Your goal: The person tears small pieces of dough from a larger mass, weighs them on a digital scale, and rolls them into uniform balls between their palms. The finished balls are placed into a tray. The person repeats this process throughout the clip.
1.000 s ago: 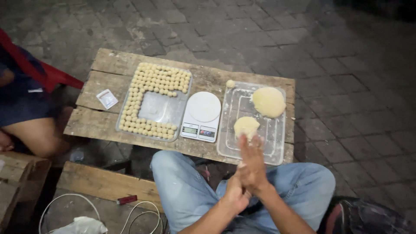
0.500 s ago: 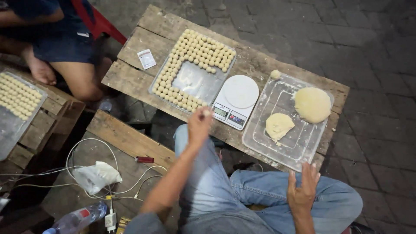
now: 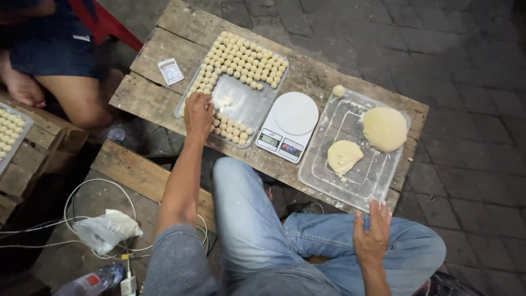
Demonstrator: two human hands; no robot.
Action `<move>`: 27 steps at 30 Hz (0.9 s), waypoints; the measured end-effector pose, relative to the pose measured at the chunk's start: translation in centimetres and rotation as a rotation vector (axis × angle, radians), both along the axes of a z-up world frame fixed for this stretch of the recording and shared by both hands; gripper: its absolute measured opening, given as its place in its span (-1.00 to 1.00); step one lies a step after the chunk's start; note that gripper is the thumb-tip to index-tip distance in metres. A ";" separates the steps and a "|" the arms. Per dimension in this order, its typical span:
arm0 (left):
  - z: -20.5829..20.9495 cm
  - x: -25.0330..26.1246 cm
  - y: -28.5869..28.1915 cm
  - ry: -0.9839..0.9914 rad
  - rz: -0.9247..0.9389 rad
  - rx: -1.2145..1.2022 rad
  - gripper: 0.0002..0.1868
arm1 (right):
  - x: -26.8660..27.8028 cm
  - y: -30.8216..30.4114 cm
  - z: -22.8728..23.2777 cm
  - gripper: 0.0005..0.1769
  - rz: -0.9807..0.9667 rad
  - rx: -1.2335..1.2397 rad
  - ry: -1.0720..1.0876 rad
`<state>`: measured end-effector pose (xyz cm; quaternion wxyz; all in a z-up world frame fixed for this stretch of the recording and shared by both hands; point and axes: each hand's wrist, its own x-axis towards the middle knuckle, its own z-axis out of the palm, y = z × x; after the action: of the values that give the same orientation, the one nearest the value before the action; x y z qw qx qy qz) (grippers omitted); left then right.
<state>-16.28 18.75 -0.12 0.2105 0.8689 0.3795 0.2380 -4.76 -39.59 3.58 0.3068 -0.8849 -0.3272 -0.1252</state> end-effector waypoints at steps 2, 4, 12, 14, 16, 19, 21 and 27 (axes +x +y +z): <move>-2.6 -0.2 1.6 0.102 -0.070 0.292 -0.79 | -0.1 -0.1 0.0 -0.47 0.001 0.000 0.016; -2.1 -0.2 1.4 0.229 -0.071 0.301 -0.89 | 0.0 -0.2 -0.3 -0.47 -0.001 0.001 0.010; 0.5 -1.8 -0.2 0.290 -0.082 0.362 -0.32 | -0.6 -0.3 0.4 -0.43 -0.034 0.001 0.064; 1.0 -1.8 -0.2 0.384 -0.145 0.421 -0.40 | -0.3 0.0 0.4 -0.44 -0.008 0.001 0.025; 1.0 -1.5 0.1 0.468 -0.161 0.412 -0.36 | -0.2 0.2 0.4 -0.46 -0.011 0.011 0.023; 0.4 -1.6 0.5 0.581 -0.201 0.452 -0.43 | -0.3 -0.1 0.1 -0.49 -0.029 0.028 0.047; 0.0 -1.6 0.8 0.603 -0.221 0.509 -0.54 | -0.3 -0.3 0.0 -0.50 -0.044 0.041 0.065; -0.1 -1.4 1.0 0.536 -0.193 0.576 -0.59 | 0.1 -0.3 -0.5 -0.50 -0.037 0.046 0.042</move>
<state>-17.63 19.73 -0.19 -0.1266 0.9553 0.2554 0.0789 -4.64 -39.90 3.04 0.3313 -0.8861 -0.3012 -0.1198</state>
